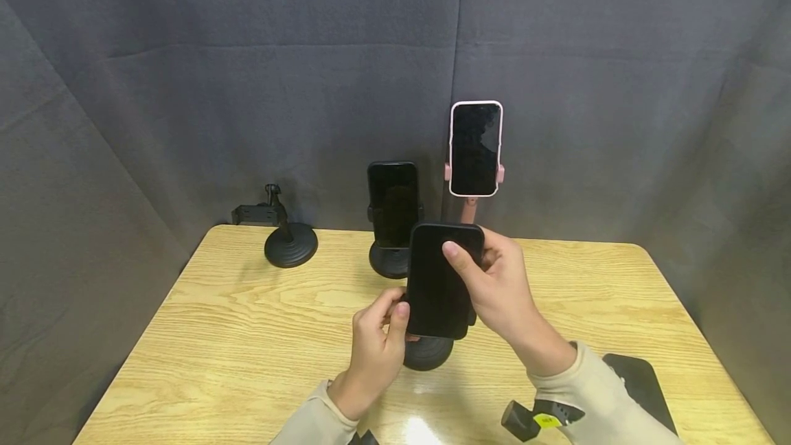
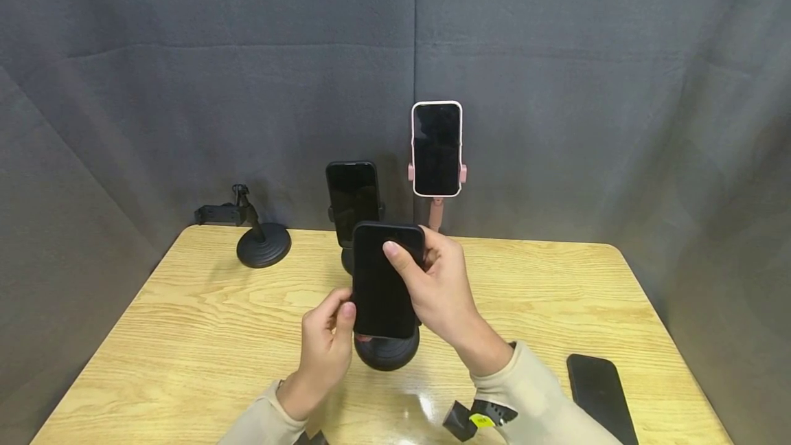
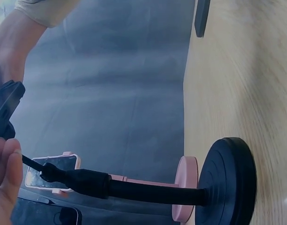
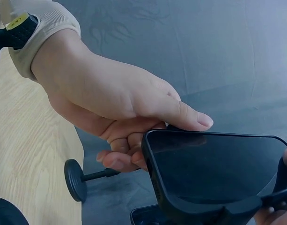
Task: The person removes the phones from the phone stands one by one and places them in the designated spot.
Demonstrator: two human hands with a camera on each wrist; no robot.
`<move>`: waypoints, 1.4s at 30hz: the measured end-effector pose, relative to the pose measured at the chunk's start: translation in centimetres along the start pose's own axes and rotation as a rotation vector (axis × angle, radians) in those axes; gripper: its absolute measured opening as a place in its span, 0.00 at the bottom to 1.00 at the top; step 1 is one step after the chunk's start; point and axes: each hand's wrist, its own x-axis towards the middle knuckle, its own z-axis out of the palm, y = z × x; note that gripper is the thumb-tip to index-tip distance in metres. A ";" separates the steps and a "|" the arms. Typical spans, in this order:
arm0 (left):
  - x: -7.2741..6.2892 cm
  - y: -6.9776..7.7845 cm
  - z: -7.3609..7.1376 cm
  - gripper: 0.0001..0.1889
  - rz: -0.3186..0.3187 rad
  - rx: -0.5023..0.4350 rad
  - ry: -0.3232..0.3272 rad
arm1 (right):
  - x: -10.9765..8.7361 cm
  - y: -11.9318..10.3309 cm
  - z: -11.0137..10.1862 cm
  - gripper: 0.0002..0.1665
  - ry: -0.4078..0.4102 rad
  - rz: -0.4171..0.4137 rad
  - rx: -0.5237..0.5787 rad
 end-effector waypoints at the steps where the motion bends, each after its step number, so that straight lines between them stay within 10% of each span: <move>1: 0.0 0.0 0.0 0.13 0.006 0.018 0.004 | 0.0 0.0 0.0 0.09 0.000 -0.006 -0.002; 42: 0.0 -0.1 -0.2 0.06 0.117 0.148 0.025 | 0.8 -0.3 0.3 0.09 0.030 -0.025 -0.001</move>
